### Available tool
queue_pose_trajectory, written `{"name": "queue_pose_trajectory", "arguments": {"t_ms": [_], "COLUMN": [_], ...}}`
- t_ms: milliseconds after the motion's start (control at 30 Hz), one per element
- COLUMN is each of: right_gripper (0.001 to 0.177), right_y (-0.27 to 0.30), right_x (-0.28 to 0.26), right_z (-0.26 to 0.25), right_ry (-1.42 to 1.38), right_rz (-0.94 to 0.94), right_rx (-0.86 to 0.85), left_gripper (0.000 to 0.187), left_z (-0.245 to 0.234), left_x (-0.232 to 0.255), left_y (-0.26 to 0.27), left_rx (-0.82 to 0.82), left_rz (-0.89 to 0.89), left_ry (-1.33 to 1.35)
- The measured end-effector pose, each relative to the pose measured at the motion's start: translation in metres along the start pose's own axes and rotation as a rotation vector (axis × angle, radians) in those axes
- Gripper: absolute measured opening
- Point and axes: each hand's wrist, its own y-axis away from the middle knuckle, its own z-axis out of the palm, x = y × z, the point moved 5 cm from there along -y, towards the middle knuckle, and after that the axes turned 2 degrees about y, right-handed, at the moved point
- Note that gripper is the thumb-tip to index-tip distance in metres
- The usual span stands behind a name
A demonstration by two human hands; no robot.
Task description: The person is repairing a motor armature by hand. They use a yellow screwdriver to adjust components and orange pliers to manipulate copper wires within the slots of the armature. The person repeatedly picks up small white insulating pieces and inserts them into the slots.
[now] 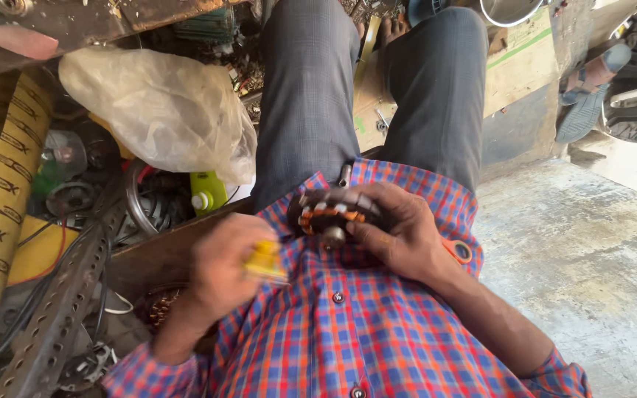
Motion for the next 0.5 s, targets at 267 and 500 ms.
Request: {"name": "queue_pose_trajectory", "arguments": {"t_ms": [267,500], "right_gripper": [0.041,0.028], "right_y": [-0.017,-0.005], "right_x": [0.0,0.028], "right_z": [0.018,0.007], "right_ry": [-0.125,-0.403], "right_rz": [0.187,0.277], "right_rx": [-0.075,-0.019], "left_gripper": [0.027,0.027], "left_z": [0.012,0.032], "left_x": [-0.007,0.0], "left_y": [-0.033,-0.077], "left_rx": [0.033,-0.062], "left_rz": [-0.286,-0.173], "left_ry": [0.794,0.587]}}
